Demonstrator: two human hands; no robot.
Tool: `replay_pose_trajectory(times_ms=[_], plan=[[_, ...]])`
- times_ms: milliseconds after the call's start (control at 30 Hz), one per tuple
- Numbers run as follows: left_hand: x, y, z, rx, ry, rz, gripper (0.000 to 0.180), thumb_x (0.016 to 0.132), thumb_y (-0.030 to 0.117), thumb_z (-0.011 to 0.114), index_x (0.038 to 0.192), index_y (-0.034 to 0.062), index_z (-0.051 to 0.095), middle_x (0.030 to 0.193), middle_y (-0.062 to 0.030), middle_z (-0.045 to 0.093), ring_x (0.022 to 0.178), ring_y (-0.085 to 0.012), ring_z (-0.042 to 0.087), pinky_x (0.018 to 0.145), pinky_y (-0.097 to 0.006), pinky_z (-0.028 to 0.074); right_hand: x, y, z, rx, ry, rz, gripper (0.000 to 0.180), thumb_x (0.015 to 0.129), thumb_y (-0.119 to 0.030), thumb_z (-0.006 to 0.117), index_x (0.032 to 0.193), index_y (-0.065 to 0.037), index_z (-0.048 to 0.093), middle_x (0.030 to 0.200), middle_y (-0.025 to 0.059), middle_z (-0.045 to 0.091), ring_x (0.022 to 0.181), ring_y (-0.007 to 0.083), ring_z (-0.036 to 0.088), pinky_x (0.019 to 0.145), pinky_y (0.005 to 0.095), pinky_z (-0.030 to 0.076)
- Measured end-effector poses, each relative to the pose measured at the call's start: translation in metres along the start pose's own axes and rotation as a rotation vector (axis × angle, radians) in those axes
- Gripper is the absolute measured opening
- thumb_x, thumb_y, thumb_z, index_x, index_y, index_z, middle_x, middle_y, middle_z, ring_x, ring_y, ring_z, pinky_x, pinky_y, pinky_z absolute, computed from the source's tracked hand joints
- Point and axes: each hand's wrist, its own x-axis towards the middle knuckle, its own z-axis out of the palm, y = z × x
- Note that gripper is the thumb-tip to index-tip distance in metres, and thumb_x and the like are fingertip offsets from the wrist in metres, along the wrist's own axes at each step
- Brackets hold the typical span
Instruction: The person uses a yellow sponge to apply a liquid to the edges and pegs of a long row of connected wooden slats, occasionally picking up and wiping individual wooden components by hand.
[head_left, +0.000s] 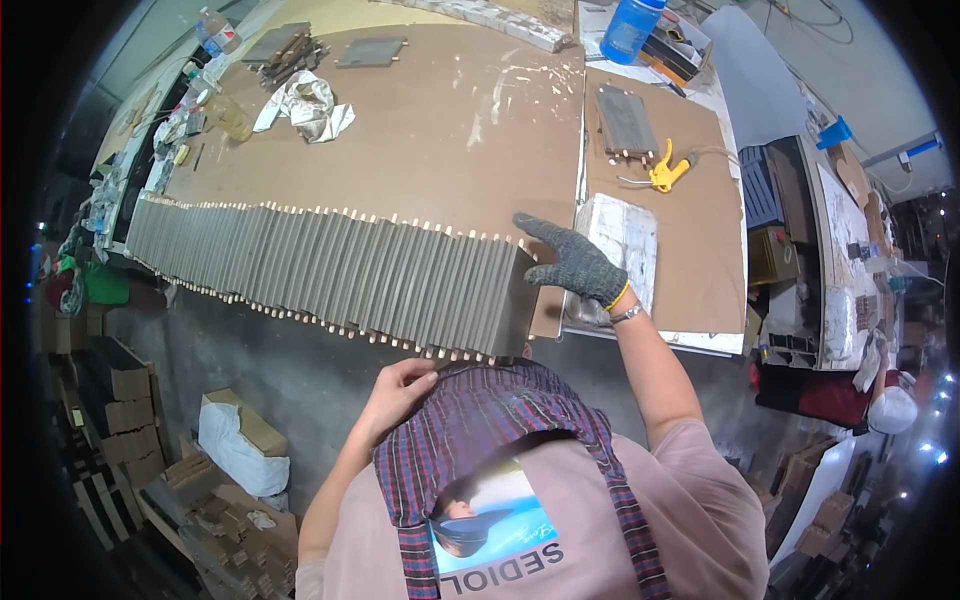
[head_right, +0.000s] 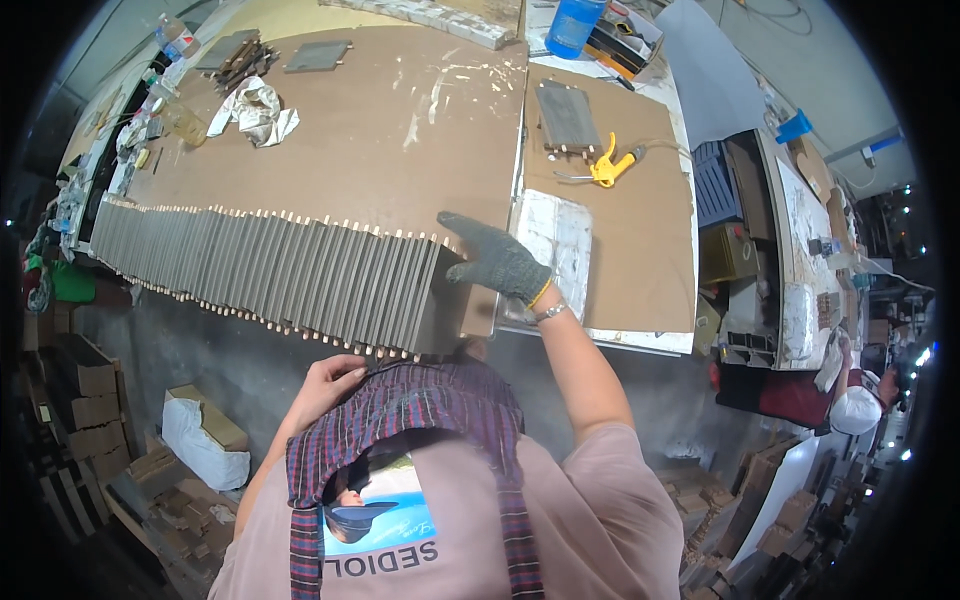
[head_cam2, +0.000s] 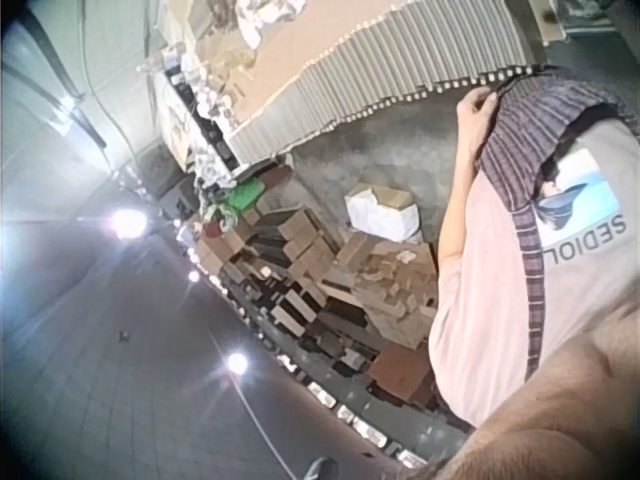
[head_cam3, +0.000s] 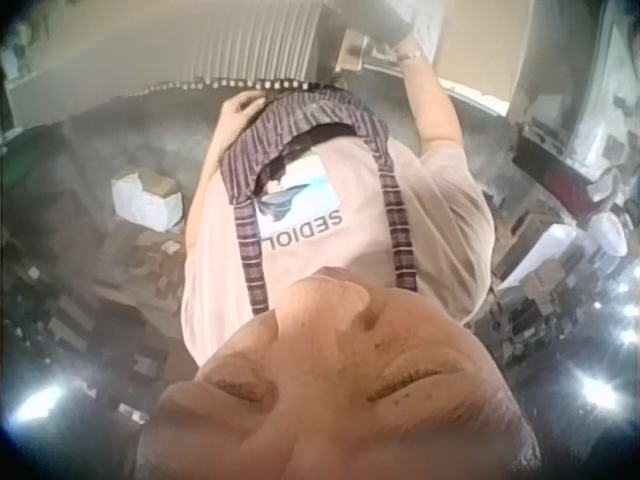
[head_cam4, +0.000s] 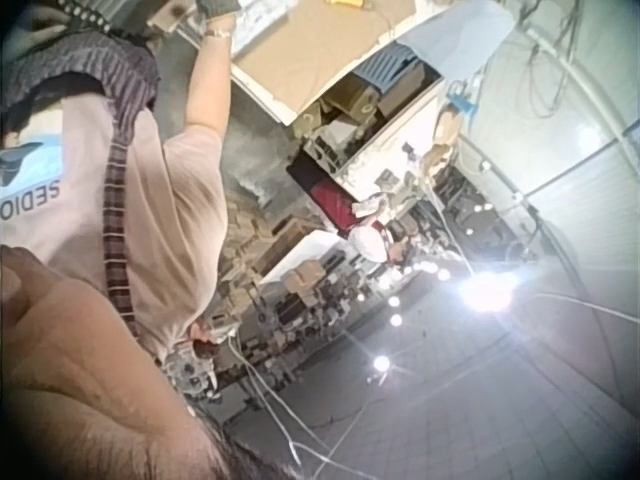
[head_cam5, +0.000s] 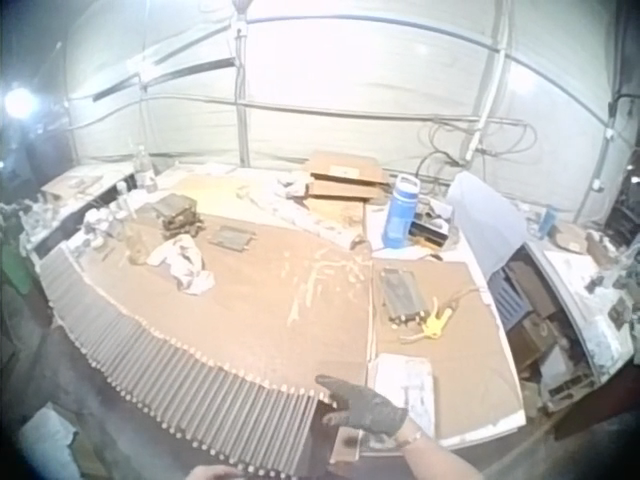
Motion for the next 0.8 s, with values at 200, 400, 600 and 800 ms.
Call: replay_pose_trajectory(times_ms=[200, 400, 600, 800], plan=[[0.005, 0.005, 0.011, 0.203, -0.085, 0.08, 0.039, 0.096, 0.02, 0.072, 0.126, -0.0049, 0.067, 0.115, -0.0145, 0.075, 0.105, -0.0178, 0.069, 0.093, -0.031, 0.054, 0.01, 0.001, 0.014, -0.119, -0.059, -0.115, 0.082, 0.083, -0.025, 0.077, 0.155, -0.009, 0.042, 0.158, 0.0147, 0.046, 0.143, 0.0327, 0.046, 0.119, 0.0401, 0.037], [-0.001, -0.007, 0.008, 0.158, -0.03, 0.048, 0.041, 0.095, 0.023, 0.072, 0.126, -0.0038, 0.067, 0.115, -0.0149, 0.075, 0.106, -0.0204, 0.07, 0.095, -0.033, 0.054, -0.015, -0.016, 0.011, -0.195, 0.267, -0.077, 0.064, 0.086, -0.027, 0.075, 0.144, -0.008, 0.056, 0.145, 0.0161, 0.058, 0.135, 0.0334, 0.054, 0.113, 0.0415, 0.043], [-0.02, 0.009, 0.004, 0.145, 0.021, 0.016, 0.04, 0.095, 0.023, 0.071, 0.125, -0.0036, 0.068, 0.114, -0.0154, 0.075, 0.104, -0.021, 0.071, 0.093, -0.034, 0.055, -0.039, -0.012, 0.002, -0.285, 0.485, -0.08, 0.045, 0.088, -0.019, 0.077, 0.128, -0.002, 0.067, 0.131, 0.0158, 0.068, 0.126, 0.0336, 0.06, 0.11, 0.0441, 0.045], [-0.051, 0.047, -0.037, -0.094, -0.013, -0.039, 0.034, 0.1, 0.013, 0.066, 0.13, -0.0037, 0.065, 0.103, -0.0073, 0.074, 0.089, -0.0101, 0.066, 0.077, -0.026, 0.054, -0.038, -0.013, 0.018, -0.299, 0.469, -0.055, 0.045, 0.085, -0.012, 0.079, 0.128, -0.004, 0.067, 0.129, 0.0157, 0.068, 0.125, 0.0341, 0.061, 0.113, 0.0443, 0.044]])
